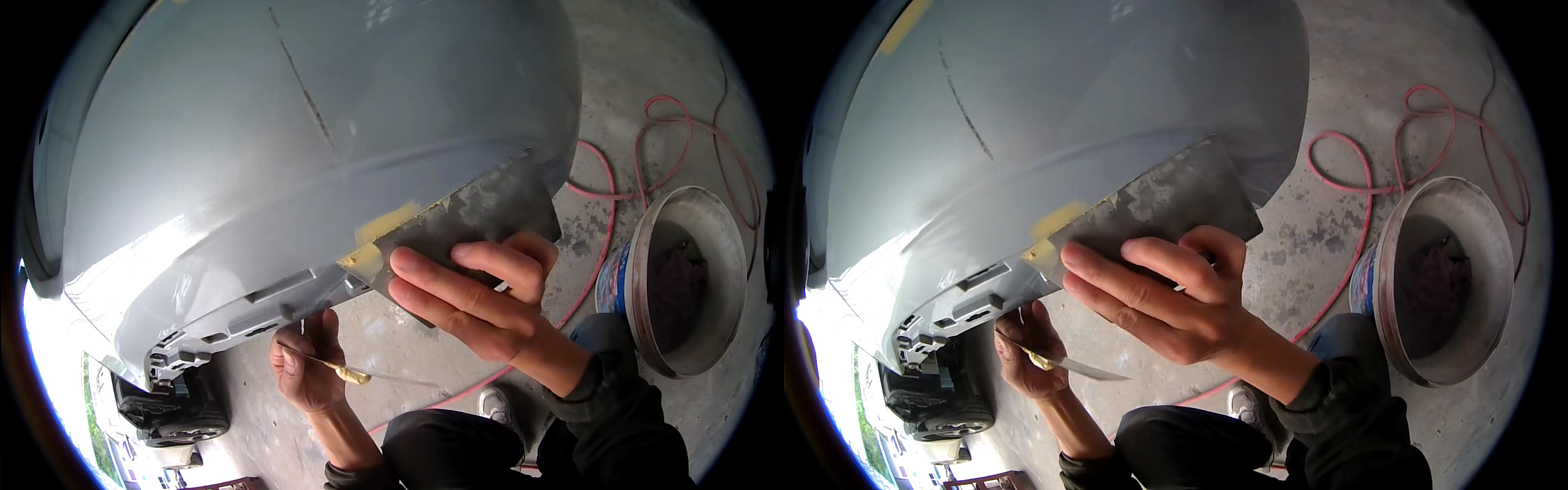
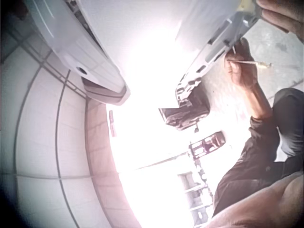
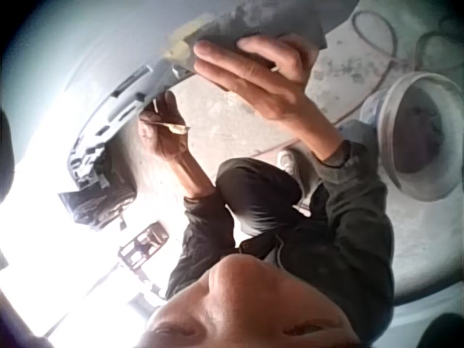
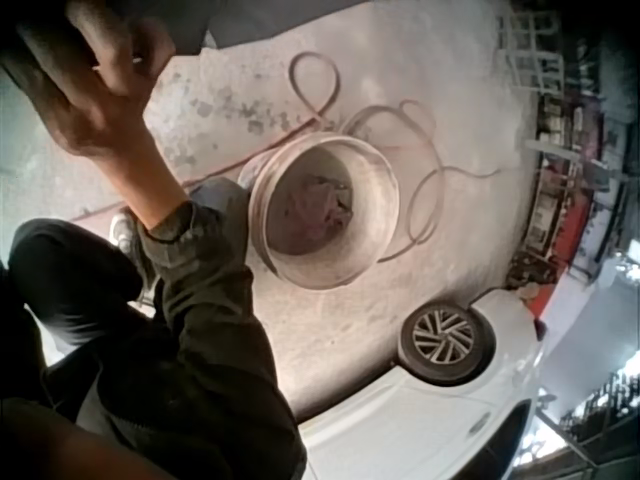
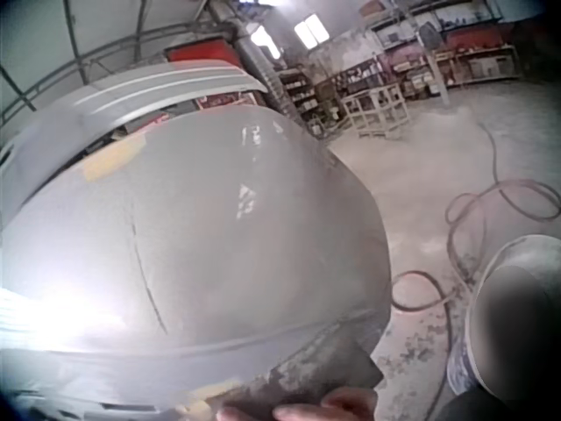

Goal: The person applies a yellow body filler to a detached gray car bumper using a metal putty knife. They spread the filler over damaged areas on the bumper's surface and edges, smoothing it out to fill imperfections. The person works on multiple sections of the bumper, occasionally scraping excess filler from the tool.

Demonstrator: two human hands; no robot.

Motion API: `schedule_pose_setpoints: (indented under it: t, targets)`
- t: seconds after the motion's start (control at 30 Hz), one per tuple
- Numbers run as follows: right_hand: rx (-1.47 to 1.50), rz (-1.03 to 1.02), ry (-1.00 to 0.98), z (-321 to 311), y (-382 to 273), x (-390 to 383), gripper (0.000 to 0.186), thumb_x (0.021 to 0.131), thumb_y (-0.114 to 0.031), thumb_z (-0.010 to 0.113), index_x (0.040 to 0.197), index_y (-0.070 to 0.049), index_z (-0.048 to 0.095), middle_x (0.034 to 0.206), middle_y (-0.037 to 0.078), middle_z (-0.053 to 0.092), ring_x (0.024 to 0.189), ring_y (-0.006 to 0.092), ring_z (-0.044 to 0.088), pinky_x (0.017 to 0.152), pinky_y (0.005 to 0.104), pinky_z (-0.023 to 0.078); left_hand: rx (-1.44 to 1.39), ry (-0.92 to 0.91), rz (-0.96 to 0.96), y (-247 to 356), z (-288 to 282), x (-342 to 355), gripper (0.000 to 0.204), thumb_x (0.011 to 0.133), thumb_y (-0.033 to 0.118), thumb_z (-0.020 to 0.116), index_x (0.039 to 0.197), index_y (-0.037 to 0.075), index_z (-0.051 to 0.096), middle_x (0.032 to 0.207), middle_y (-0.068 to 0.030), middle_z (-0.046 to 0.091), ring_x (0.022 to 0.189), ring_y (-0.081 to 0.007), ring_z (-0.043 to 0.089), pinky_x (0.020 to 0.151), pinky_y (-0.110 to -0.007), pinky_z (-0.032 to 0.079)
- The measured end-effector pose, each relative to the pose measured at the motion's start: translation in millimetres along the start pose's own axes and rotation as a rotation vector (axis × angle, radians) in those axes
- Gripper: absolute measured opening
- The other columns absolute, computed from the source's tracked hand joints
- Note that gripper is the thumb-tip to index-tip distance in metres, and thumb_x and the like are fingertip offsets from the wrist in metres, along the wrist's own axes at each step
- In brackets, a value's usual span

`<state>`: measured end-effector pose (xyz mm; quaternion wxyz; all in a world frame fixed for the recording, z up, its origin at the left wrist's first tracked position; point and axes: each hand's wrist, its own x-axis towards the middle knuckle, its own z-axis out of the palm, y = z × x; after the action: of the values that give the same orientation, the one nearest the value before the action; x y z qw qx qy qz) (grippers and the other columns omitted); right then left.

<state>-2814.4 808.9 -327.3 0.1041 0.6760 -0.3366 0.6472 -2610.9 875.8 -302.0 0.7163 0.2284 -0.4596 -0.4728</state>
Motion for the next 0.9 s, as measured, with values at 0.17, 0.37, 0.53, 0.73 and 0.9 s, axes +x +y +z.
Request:
schedule_pose_setpoints:
  t: [0.17,0.37,0.53,0.73,0.9]
  targets:
    - [0.025,-0.001,-0.008,-13.8,4.0,2.3,0.021,0.074,-0.022,0.072,0.095,-0.023,0.072,0.111,-0.011,0.066,0.094,0.0126,0.044,0.076,0.0284,0.033,-0.025,0.066,0.018,-1.8,4.4,0.6,0.023,0.092,0.017,0.055,0.084,-0.004,0.052,0.120,-0.0225,0.055,0.112,-0.0367,0.054,0.096,-0.049,0.047]
    - [-0.058,0.016,0.058,-17.8,17.2,19.4,0.022,0.073,-0.024,0.073,0.095,-0.021,0.073,0.107,-0.011,0.068,0.088,0.0104,0.048,0.076,0.0270,0.032,0.094,-0.096,0.008,-2.6,1.6,1.1,0.024,0.093,0.020,0.054,0.085,-0.003,0.053,0.132,-0.0187,0.047,0.126,-0.0354,0.041,0.091,-0.057,0.047]
    - [-0.047,0.025,0.097,-9.5,21.1,17.7,0.023,0.072,-0.024,0.073,0.095,-0.019,0.073,0.108,-0.009,0.068,0.087,0.0110,0.049,0.077,0.0272,0.031,0.105,-0.106,-0.028,-5.6,16.8,4.7,0.019,0.091,0.021,0.059,0.091,0.002,0.054,0.123,-0.0139,0.052,0.121,-0.0313,0.046,0.099,-0.047,0.043]
    - [0.001,0.029,0.009,-15.2,14.1,10.8,0.026,0.073,-0.020,0.071,0.099,-0.014,0.072,0.107,-0.003,0.069,0.088,0.0142,0.047,0.076,0.0292,0.034,0.172,0.001,-0.033,-2.1,13.3,2.4,0.021,0.092,0.018,0.056,0.097,-0.003,0.056,0.113,-0.0152,0.058,0.113,-0.0322,0.054,0.104,-0.046,0.039]
    - [-0.022,0.035,0.036,-21.2,19.0,19.8,0.025,0.074,-0.017,0.071,0.099,-0.014,0.071,0.107,-0.002,0.069,0.087,0.0144,0.048,0.074,0.0293,0.034,0.137,-0.039,0.009,-5.1,14.8,3.3,0.020,0.093,0.016,0.055,0.094,-0.004,0.055,0.109,-0.0184,0.059,0.112,-0.0315,0.055,0.105,-0.047,0.039]
